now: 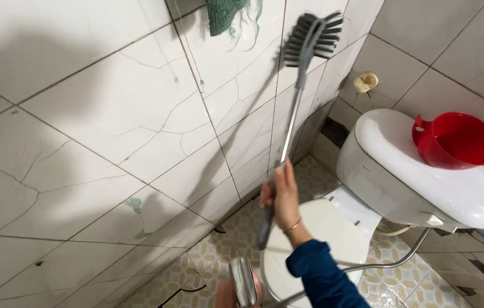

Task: Scrubbing and rinsing bathroom floor and wall tiles using a brush and a handheld sprayer.

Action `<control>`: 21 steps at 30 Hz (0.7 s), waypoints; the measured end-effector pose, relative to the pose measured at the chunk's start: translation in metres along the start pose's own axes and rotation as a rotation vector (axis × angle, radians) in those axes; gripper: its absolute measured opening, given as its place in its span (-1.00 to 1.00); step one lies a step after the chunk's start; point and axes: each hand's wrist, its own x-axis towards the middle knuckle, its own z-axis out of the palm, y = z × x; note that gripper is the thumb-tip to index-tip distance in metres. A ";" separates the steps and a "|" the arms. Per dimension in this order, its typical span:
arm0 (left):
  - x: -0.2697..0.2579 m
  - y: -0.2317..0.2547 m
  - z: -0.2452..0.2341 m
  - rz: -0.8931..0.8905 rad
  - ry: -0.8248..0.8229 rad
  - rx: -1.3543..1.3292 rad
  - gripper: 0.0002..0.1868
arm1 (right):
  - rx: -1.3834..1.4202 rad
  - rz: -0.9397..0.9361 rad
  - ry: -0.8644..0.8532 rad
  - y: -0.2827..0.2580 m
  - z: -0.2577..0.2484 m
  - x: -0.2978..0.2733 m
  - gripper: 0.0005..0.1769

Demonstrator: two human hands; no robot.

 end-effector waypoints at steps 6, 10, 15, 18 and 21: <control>0.087 0.029 -0.052 -0.043 -0.853 -0.662 -0.92 | -0.216 0.284 -0.060 0.020 -0.041 -0.086 -0.72; 0.115 0.030 -0.053 -0.011 -0.833 -0.669 -0.73 | -0.128 0.584 -0.022 0.060 -0.014 -0.130 -0.36; 0.135 0.025 -0.035 0.173 -0.871 -0.891 -0.47 | 0.004 0.318 0.009 0.023 -0.002 -0.077 -0.65; 0.144 0.028 -0.029 0.128 -0.859 -0.854 -0.40 | 0.089 0.283 0.033 0.034 0.008 -0.064 -0.39; 0.151 0.011 -0.022 0.123 -0.846 -0.938 -0.50 | 0.085 0.359 -0.061 0.055 0.029 -0.133 -0.45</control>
